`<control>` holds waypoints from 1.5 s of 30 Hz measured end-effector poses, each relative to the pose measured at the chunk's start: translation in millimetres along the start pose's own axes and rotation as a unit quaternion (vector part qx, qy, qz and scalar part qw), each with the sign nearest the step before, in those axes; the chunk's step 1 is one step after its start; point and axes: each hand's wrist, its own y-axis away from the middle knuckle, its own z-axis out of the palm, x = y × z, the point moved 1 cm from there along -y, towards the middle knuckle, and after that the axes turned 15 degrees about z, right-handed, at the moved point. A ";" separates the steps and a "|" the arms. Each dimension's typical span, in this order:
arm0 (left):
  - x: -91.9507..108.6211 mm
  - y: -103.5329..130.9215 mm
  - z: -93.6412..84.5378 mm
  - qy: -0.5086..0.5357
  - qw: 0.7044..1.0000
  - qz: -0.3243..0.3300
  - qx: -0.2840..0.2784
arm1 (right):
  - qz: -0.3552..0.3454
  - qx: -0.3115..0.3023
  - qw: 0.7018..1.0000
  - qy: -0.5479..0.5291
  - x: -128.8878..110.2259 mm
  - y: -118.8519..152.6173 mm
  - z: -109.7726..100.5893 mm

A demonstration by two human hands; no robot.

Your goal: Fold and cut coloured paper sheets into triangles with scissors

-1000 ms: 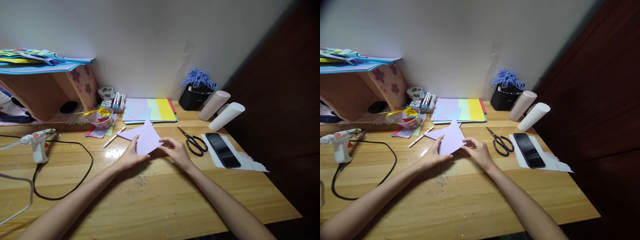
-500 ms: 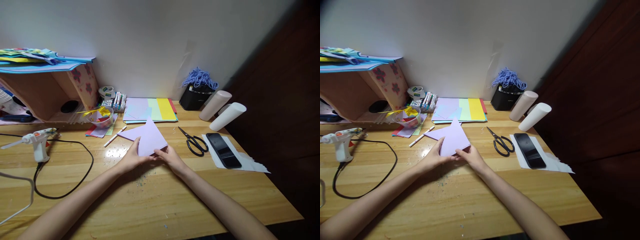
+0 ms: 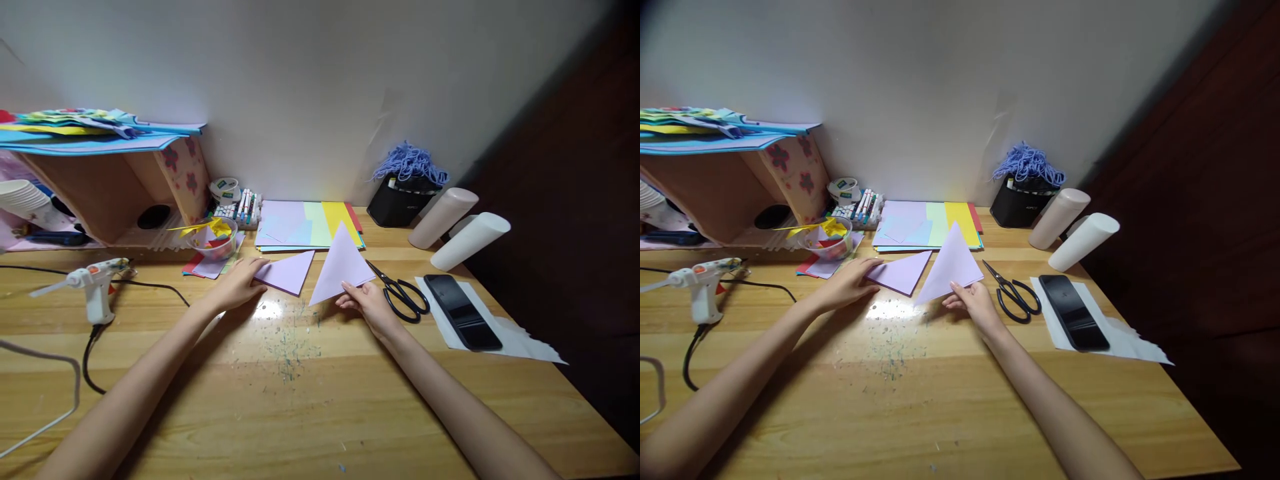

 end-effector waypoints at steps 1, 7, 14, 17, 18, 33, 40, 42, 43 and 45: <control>-0.3 0.0 0.2 -0.003 1.000 0.001 -0.003 | 0.002 -0.002 1.000 0.000 -0.2 0.4 0.1; 2.7 -2.8 -0.9 -0.013 1.000 -0.004 -0.003 | 0.016 -0.021 0.999 -0.023 -1.3 5.0 2.9; 24.9 -4.2 -6.5 -0.091 0.991 -0.041 0.090 | 0.071 -0.079 0.994 -0.031 7.7 14.6 17.6; 46.6 -5.1 -0.9 -0.118 0.979 -0.024 0.163 | 0.096 -0.101 0.990 -0.025 14.1 18.0 23.8; 54.6 -4.9 2.0 -0.121 0.975 -0.011 0.185 | 0.102 -0.103 0.989 -0.024 15.8 18.9 25.4; 108.8 -2.5 33.6 0.200 0.968 0.028 0.150 | 0.078 -0.072 0.994 0.023 20.9 17.7 30.9; 102.7 -6.9 42.6 0.475 0.834 -0.144 0.240 | 0.069 -0.097 0.990 0.077 25.1 16.7 33.4; 100.5 -8.4 48.2 0.559 0.786 -0.147 0.218 | 0.063 -0.077 0.991 0.089 26.5 16.9 33.4; 99.9 -8.8 50.0 0.585 0.770 -0.149 0.206 | 0.054 -0.059 0.993 0.092 26.6 17.0 33.0; 99.8 -9.0 51.2 0.608 0.757 -0.156 0.182 | 0.032 -0.022 0.995 0.094 25.1 17.3 31.8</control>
